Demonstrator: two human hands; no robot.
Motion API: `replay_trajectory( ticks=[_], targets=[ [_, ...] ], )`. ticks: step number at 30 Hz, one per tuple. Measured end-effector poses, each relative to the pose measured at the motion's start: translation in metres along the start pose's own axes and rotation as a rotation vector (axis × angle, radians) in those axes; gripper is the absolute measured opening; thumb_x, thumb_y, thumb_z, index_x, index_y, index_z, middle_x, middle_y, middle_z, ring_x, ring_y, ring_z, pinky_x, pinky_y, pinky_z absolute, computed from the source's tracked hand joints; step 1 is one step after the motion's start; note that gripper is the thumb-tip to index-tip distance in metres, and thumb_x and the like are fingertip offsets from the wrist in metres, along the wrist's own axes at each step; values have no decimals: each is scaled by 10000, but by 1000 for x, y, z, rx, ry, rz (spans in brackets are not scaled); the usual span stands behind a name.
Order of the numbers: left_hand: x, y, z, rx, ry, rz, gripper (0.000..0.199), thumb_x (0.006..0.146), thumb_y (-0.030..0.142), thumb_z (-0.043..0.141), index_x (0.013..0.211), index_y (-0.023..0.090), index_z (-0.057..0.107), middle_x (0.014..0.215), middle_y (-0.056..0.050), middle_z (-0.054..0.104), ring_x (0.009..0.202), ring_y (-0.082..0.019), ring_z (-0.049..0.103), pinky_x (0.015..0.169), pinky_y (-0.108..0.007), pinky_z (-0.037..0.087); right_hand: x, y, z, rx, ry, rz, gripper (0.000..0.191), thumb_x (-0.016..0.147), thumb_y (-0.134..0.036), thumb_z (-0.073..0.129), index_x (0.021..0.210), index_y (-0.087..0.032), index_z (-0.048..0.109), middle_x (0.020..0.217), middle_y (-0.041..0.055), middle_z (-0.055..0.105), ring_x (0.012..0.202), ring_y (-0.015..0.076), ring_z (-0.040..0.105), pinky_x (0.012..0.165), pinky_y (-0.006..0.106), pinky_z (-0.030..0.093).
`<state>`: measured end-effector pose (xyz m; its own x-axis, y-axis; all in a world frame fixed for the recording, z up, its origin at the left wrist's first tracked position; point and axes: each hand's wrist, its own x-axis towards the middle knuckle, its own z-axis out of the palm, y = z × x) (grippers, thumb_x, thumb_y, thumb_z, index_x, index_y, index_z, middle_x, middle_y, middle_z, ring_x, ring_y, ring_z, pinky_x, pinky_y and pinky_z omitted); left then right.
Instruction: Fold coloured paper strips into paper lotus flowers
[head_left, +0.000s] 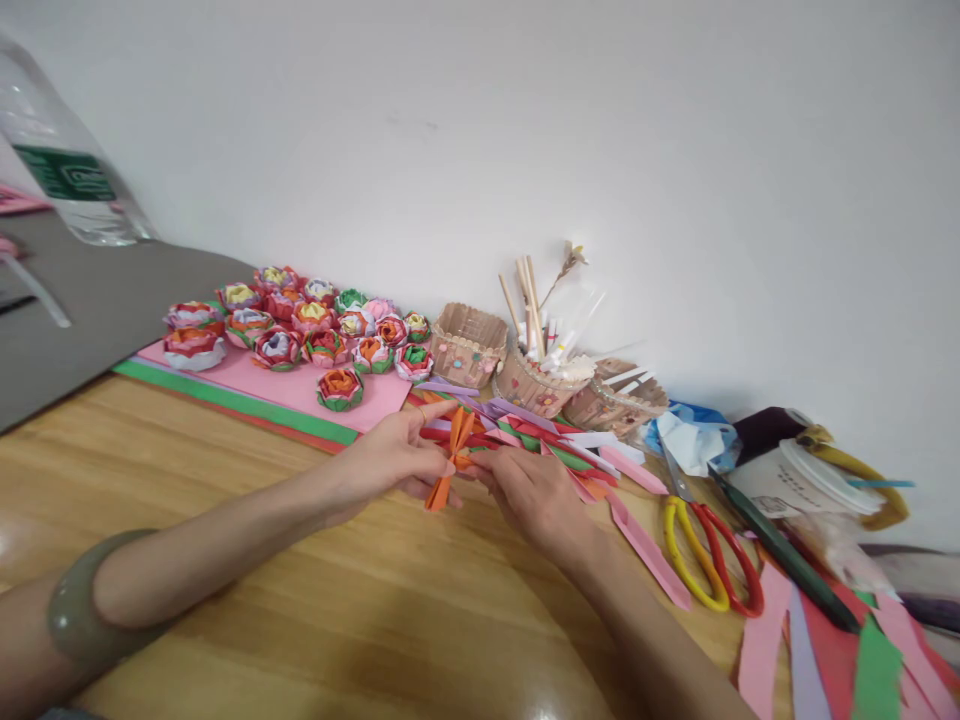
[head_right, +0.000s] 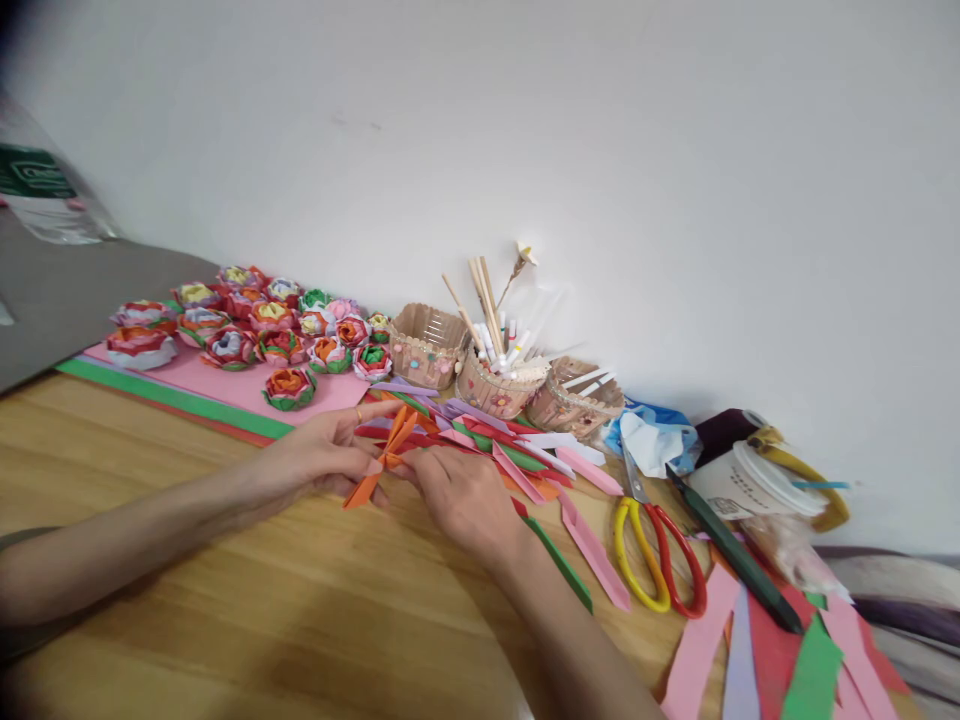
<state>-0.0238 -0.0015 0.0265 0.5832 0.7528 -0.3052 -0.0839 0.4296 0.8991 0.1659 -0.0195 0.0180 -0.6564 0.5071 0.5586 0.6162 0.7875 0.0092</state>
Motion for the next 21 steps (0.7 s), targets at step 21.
replay_trajectory(
  ticks=[21],
  targets=[
    [0,-6,0,336,2,150,943,629,146,707,1406,294,194,1117,-99,632,675,-117,605,636,-259,470,-4,3,13,-5,-25,207,229,940,-252,366,858,-159,559,703,44,650,617,165,582,529,259,389]
  ],
)
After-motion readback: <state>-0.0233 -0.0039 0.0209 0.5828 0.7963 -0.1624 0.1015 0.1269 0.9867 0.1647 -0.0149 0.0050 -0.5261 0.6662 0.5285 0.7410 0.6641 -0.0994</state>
